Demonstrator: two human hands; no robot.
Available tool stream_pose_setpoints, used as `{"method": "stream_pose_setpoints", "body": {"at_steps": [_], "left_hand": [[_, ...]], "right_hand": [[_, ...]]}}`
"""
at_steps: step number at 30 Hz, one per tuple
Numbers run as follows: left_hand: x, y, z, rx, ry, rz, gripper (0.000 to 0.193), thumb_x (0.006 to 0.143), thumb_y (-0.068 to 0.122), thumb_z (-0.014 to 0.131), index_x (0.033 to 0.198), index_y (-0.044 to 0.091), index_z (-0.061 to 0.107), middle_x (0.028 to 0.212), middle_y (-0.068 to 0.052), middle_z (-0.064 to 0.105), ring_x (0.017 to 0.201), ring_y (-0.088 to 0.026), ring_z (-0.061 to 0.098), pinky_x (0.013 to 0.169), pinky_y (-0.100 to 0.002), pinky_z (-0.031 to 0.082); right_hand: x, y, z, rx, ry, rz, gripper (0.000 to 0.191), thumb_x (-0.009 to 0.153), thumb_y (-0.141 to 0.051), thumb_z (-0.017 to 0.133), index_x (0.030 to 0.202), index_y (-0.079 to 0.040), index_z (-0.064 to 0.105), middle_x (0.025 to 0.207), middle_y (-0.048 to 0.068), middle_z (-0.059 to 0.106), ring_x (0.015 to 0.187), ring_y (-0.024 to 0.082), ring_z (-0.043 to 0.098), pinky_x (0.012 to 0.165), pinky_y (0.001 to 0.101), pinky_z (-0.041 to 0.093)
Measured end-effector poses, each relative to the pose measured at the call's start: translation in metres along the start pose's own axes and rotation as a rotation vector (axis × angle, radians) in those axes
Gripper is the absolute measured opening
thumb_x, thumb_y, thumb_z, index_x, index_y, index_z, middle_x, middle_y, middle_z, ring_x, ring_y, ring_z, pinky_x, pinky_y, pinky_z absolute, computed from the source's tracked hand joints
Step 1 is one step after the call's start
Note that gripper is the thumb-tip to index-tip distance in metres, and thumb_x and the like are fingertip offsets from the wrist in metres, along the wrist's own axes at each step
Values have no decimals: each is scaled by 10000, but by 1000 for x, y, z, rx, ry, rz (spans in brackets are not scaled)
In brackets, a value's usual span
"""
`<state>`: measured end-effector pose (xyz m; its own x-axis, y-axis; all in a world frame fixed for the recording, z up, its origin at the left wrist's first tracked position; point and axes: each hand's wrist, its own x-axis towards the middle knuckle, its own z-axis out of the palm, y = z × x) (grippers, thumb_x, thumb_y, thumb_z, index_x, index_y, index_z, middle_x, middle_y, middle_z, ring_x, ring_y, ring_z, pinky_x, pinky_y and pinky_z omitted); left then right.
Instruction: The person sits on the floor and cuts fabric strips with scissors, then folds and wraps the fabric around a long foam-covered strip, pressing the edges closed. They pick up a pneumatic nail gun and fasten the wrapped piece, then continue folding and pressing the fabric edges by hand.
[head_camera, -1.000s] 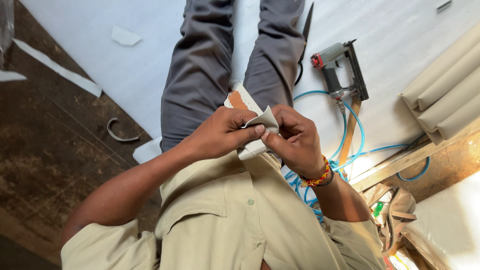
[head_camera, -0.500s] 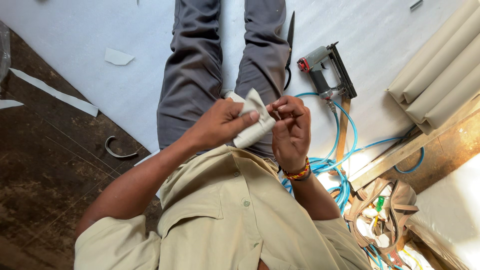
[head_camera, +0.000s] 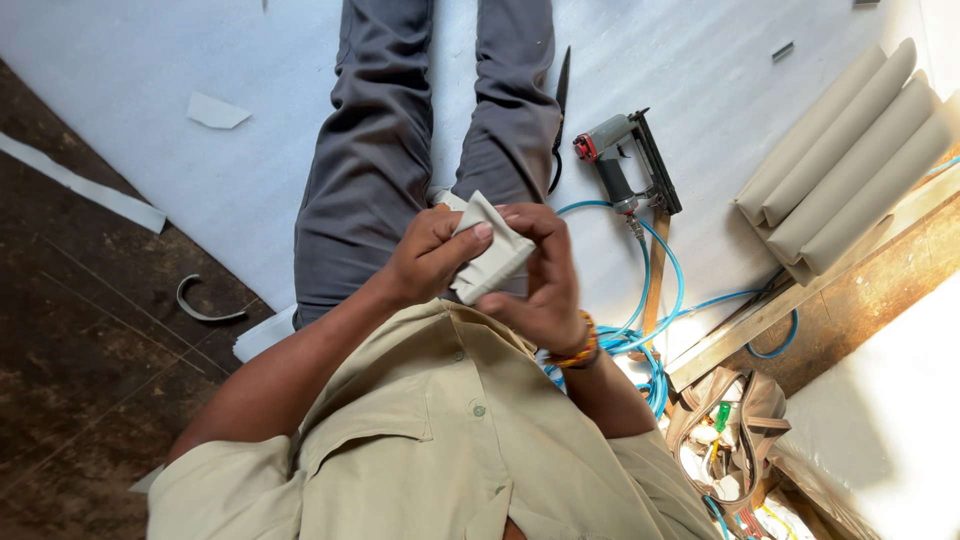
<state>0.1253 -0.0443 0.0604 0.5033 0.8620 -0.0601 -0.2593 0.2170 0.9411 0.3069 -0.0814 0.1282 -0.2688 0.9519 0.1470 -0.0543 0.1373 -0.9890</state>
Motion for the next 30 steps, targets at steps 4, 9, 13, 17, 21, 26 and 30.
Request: {"method": "stream_pose_setpoints", "body": {"at_steps": [4, 9, 13, 17, 21, 26, 30], "left_hand": [[-7, -1, 7, 7, 20, 87, 383, 1083, 232, 521, 751, 42, 520, 651, 56, 475, 615, -45, 416, 560, -277, 355], [-6, -9, 13, -72, 56, 96, 411, 1113, 234, 519, 753, 37, 502, 654, 59, 452, 624, -45, 377, 567, -267, 341], [2, -9, 9, -79, 28, 75, 399, 1109, 241, 516, 773, 30, 556, 675, 63, 507, 628, -35, 423, 557, -254, 360], [14, -8, -6, -299, -18, -83, 316, 1050, 256, 508, 888, 31, 661, 703, 49, 625, 598, -29, 529, 530, -235, 413], [27, -13, -26, -263, -38, -70, 339, 1113, 259, 532, 885, 40, 654, 744, 56, 597, 643, -8, 502, 555, -215, 400], [42, -24, -34, -453, -29, 77, 333, 1171, 238, 547, 921, 48, 656, 791, 60, 570, 694, -1, 474, 624, -217, 384], [36, -31, -37, -591, 23, 24, 293, 1092, 219, 552, 921, 24, 690, 763, 20, 639, 646, -36, 545, 581, -233, 412]], "right_hand": [[-6, 13, 22, 41, 213, 90, 404, 958, -128, 729, 1262, -17, 486, 1289, 119, 545, 1221, 184, 562, 1116, 340, 466], [-4, 29, 11, 40, 354, 36, 114, 1057, -101, 664, 1064, -5, 602, 1045, 103, 649, 990, 169, 646, 933, 305, 526], [5, 28, 1, 27, 352, 106, 200, 1122, -136, 545, 1044, 6, 663, 975, 128, 719, 865, 114, 640, 795, 252, 522], [13, 20, 5, -203, 404, -108, 195, 1101, -38, 454, 1232, -31, 599, 1190, 111, 657, 1063, 162, 673, 948, 316, 592], [15, 16, 10, -876, 227, -281, 613, 859, 224, 462, 1412, -14, 579, 1438, 156, 556, 1275, 332, 651, 1018, 378, 570], [17, 15, 21, -959, 159, -301, 728, 775, 143, 498, 1451, -113, 576, 1558, 227, 335, 1406, 420, 440, 1173, 549, 414], [22, 8, 23, -1074, 97, -353, 703, 842, 130, 498, 1434, -219, 643, 1570, 195, 322, 1504, 448, 348, 1252, 550, 335]]}}
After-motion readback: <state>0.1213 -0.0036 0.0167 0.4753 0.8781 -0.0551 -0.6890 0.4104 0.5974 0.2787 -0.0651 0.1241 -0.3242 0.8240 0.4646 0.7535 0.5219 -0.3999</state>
